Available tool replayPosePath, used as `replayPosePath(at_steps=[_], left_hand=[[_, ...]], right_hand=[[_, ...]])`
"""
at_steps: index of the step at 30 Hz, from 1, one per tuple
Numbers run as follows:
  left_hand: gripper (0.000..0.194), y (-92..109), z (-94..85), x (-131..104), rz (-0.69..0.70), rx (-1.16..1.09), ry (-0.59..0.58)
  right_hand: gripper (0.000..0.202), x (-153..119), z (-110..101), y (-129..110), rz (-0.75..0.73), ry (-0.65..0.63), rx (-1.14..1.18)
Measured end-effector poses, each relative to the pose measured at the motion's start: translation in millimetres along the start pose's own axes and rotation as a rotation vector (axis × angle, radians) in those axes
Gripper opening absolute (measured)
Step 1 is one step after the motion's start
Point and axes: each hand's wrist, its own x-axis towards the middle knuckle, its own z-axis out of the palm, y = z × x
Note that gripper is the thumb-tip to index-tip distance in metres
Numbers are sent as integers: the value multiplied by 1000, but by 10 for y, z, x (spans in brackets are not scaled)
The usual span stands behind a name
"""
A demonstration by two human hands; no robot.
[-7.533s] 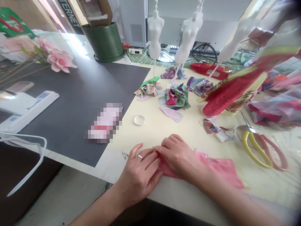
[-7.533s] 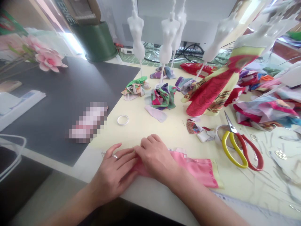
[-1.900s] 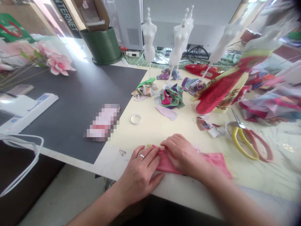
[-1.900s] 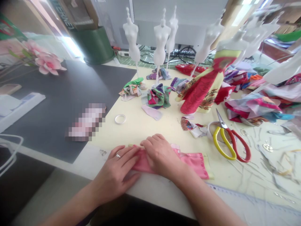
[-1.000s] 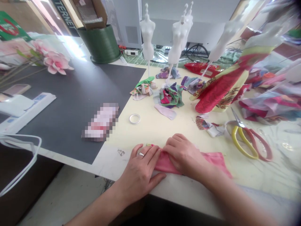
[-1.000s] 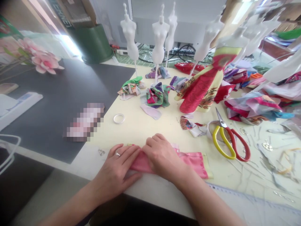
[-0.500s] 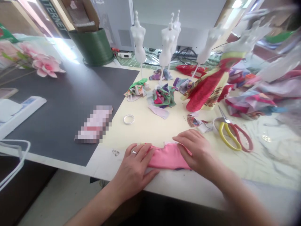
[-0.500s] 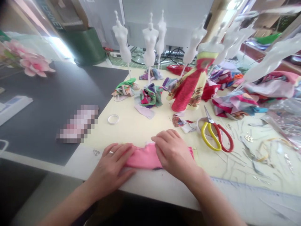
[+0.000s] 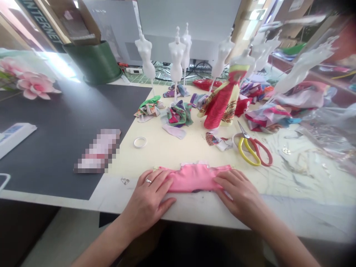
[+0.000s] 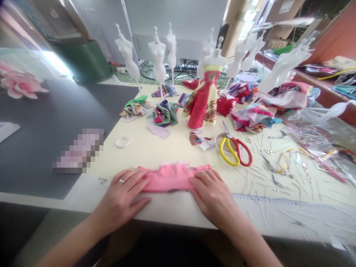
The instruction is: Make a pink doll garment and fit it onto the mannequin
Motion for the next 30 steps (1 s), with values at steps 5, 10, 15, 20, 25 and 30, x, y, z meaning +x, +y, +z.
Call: replayPosePath(at_steps=[5,10,15,20,25,30], left_hand=[[20,19,30,14,21,0,92],[16,25,26,29,56,-16,159],[22,11,29,-14,96,-8,180],[22,-12,54,-26,138,-3,179],[20,-11,44,-40,133,-20,251],[18,-16,-15,-63,106,-61,186]], right_hand=[[16,-19,13,0,15,-19,1],[18,-50,24,-17,31,-20,18],[14,-90,16,-64,41,-23,28],[18,-100,67,-50,15,1,19],[20,-130,59,-59,-22,41,34],[17,-173,9,-113,-21,-21,53]])
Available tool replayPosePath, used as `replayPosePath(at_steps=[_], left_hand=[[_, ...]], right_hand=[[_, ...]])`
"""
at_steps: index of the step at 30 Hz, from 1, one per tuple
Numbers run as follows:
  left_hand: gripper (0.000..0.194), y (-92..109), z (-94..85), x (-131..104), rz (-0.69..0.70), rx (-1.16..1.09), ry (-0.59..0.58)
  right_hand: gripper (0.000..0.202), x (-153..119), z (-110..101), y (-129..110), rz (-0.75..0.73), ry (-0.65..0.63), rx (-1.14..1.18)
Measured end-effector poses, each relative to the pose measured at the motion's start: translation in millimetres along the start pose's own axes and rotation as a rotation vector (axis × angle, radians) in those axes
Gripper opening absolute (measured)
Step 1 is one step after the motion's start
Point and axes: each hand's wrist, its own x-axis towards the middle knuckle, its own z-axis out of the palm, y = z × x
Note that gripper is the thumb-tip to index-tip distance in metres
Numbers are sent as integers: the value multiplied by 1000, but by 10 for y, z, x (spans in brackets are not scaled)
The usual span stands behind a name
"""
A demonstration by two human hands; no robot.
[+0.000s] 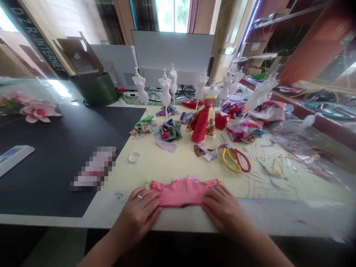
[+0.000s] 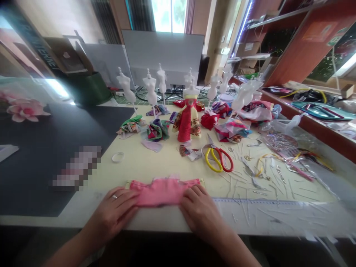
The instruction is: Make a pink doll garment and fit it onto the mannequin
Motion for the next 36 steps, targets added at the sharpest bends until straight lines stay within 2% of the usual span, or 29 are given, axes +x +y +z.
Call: replayPosePath(at_steps=[10,17,21,29,36], left_hand=[[17,21,-8,169,-85,-78,-16],[9,9,108,422,-331,-82,-76],[4,-14,203,538,-396,-133,-154],[10,-1,254,578,-393,-181,-146],[11,-14,247,535,-297,-248,6]], right_hand=[[20,30,11,-21,21,3,27],[16,34,24,1,24,29,39],[15,39,22,11,31,23,47],[13,125,-37,3,28,31,69],[13,427,-96,-7,80,118,195]])
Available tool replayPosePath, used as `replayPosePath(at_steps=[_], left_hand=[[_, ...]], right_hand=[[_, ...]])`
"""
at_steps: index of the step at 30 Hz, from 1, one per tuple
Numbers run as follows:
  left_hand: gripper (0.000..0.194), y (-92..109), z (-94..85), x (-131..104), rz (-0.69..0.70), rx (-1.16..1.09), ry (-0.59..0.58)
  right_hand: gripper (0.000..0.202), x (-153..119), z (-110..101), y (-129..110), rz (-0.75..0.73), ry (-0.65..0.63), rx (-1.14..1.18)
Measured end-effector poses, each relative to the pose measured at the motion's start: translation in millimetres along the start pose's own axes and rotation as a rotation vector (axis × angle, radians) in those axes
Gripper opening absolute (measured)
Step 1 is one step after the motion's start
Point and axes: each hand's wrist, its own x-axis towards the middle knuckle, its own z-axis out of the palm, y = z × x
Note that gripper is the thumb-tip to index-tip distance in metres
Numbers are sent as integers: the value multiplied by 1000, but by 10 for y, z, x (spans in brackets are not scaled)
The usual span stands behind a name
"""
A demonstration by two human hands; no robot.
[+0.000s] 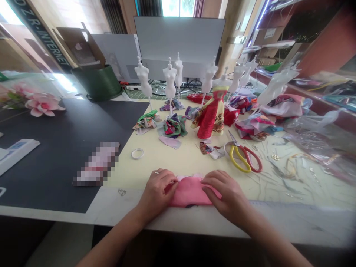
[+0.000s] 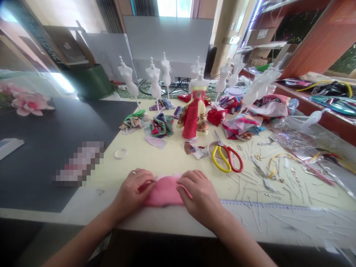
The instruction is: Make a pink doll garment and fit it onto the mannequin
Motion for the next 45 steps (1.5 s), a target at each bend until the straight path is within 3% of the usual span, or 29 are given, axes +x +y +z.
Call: replayPosePath(at_steps=[6,12,14,22,27,33,37,45], left_hand=[[10,0,-19,-16,-8,-114,48],[11,36,-30,-47,66,-139,36],[11,44,-29,-49,88,-139,56],[14,60,-49,-70,169,-96,107],[16,68,-32,-104,233,-51,118],[17,10,-61,-186,361,98,43],[21,-75,-105,-267,458,142,24],[20,-99,-68,-269,478,90,-5]], right_hand=[[16,418,-11,29,91,54,254],[20,560,22,15,105,-283,421],[19,529,74,11,86,-325,417],[15,375,215,-3,-93,-260,264],[15,361,201,7,-113,-243,246],[19,252,198,67,-193,-250,124],[20,71,242,55,-288,-183,-29],[20,-105,301,66,-282,-127,-104]])
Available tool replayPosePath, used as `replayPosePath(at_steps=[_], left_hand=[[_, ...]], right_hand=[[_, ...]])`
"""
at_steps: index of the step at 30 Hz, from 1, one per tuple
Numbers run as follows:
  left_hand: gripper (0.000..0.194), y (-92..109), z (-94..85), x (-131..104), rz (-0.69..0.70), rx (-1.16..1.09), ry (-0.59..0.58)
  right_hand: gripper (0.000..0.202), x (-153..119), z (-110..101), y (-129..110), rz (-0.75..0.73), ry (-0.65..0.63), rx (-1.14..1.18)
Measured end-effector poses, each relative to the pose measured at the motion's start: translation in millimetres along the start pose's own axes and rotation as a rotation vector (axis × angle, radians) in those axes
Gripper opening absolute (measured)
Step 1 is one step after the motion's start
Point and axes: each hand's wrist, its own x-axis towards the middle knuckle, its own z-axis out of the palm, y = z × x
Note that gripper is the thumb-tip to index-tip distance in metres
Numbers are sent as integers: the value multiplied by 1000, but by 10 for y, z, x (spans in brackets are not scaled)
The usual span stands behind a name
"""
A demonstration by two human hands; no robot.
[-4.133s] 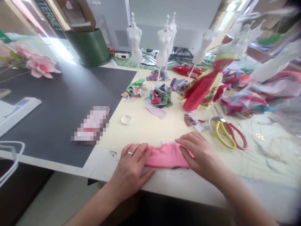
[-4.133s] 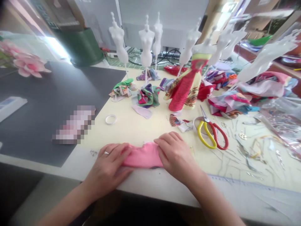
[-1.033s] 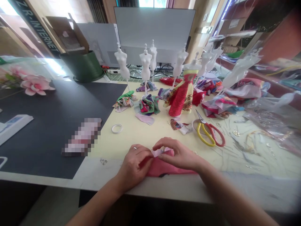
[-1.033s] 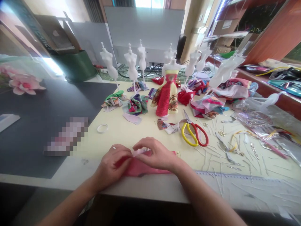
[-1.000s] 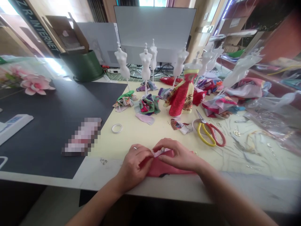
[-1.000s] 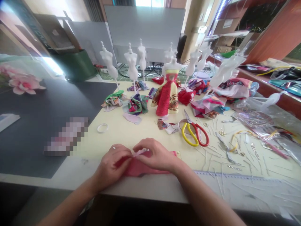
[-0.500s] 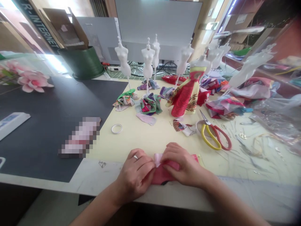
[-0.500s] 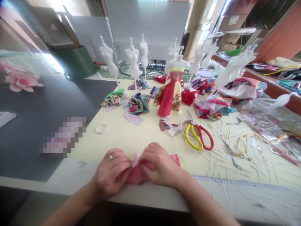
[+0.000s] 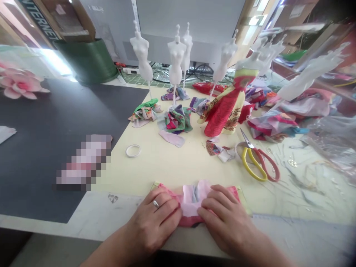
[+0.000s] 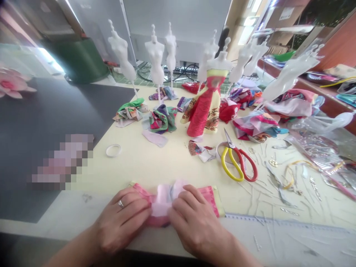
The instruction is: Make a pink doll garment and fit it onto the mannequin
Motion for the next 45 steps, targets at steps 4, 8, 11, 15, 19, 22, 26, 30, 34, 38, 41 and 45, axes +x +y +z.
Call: replayPosePath(at_steps=[4,8,11,15,19,22,26,30,34,38,41,45], left_hand=[[22,6,-9,9,-25,-17,-12],[22,7,-11,20,-39,-40,-13],[21,11,1,43,-76,-60,1],[20,21,17,65,-125,-82,12],[19,37,35,71,-180,-114,18],[18,51,46,100,-246,-144,39],[13,69,43,186,-367,-204,55],[11,73,50,262,-477,-236,63],[11,75,69,273,-509,-228,53],[9,87,77,257,-521,-163,111],[9,101,76,258,-474,-87,188],[9,117,87,267,-413,-17,162]], right_hand=[[21,10,-7,-4,18,-19,47],[20,33,-31,8,46,-39,69],[20,51,-46,32,68,-30,81],[20,82,-52,36,99,-11,123],[19,168,-67,-31,183,0,224],[20,279,-83,-87,255,-32,329],[12,404,-76,-88,359,-48,455],[13,415,-18,-25,452,-35,552],[12,393,47,1,456,-15,577],[8,411,59,-26,490,31,541],[10,428,53,-34,551,60,530],[10,429,72,-21,593,54,539]])
